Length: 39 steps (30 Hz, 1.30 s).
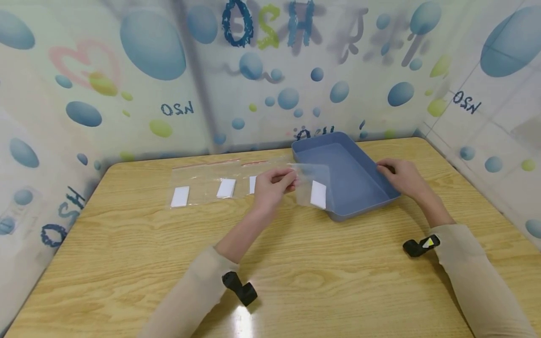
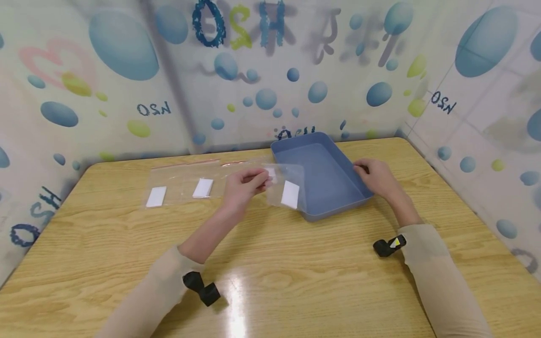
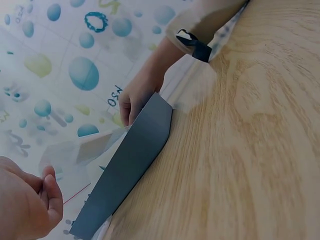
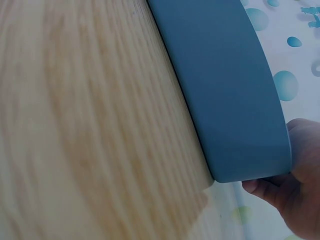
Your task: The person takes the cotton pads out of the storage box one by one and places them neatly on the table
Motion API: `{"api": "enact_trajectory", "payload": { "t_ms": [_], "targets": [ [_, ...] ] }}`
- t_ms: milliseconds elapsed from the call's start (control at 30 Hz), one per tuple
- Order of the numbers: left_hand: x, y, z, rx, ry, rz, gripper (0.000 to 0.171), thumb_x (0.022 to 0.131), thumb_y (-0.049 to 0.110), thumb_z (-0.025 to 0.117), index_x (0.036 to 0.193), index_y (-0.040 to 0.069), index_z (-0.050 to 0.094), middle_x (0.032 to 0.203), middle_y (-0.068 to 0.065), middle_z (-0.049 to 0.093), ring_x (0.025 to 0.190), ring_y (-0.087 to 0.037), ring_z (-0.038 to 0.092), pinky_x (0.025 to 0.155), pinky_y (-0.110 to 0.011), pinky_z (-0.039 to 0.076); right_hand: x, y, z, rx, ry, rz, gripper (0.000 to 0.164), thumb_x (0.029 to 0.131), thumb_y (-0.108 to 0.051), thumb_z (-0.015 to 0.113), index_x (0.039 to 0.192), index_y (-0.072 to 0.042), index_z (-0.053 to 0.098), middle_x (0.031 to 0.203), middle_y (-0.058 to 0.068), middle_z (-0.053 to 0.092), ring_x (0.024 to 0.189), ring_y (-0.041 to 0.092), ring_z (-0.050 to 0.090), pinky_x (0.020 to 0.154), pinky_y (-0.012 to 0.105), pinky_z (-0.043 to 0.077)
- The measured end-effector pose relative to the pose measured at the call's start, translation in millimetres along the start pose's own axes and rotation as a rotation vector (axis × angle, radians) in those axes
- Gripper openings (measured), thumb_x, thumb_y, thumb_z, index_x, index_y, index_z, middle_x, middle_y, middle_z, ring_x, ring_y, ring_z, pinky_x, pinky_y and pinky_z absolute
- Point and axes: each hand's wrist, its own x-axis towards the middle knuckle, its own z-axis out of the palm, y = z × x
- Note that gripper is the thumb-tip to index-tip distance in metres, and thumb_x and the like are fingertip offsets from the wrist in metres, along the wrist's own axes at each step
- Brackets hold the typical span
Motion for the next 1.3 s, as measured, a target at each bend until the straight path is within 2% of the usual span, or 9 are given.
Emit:
{"api": "enact_trajectory", "payload": {
  "t_ms": [300,600,933,1300],
  "targets": [
    [-5.6,1.0,-14.5,0.001,0.006,-0.010,0.022,0.096,0.000,0.067,0.112,-0.014,0.067,0.088,-0.012,0.072,0.074,-0.010,0.068,0.073,-0.022,0.059,0,-1,0,0.009,-0.004,0.007,0.032,0.106,-0.012,0.052,0.121,0.013,0.065,0.110,0.031,0.067,0.094,0.040,0.065,0.078,0.052,0.051],
    [-13.2,-2.2,-27.1,0.005,0.001,-0.017,0.019,0.096,-0.003,0.066,0.111,-0.015,0.066,0.085,-0.011,0.071,0.073,-0.010,0.068,0.071,-0.021,0.059,0,-1,0,0.001,-0.008,0.012,0.032,0.106,-0.014,0.052,0.121,0.012,0.065,0.110,0.031,0.068,0.093,0.039,0.064,0.076,0.049,0.050],
    [-19.9,-6.7,-44.5,0.075,-0.013,-0.058,0.024,0.098,-0.001,0.064,0.116,-0.016,0.063,0.090,-0.013,0.070,0.075,-0.011,0.068,0.075,-0.024,0.059,1,-1,0,0.006,-0.002,0.005,0.032,0.106,-0.012,0.051,0.121,0.013,0.065,0.109,0.031,0.068,0.092,0.038,0.064,0.075,0.048,0.050],
    [-22.7,-11.5,-58.5,0.150,-0.011,-0.093,0.020,0.097,-0.001,0.065,0.111,-0.014,0.064,0.089,-0.014,0.070,0.073,-0.011,0.067,0.073,-0.024,0.059,0,-2,-1,0.004,-0.007,0.011,0.032,0.106,-0.013,0.052,0.120,0.013,0.065,0.110,0.031,0.067,0.093,0.040,0.064,0.076,0.050,0.050]
  ]
}}
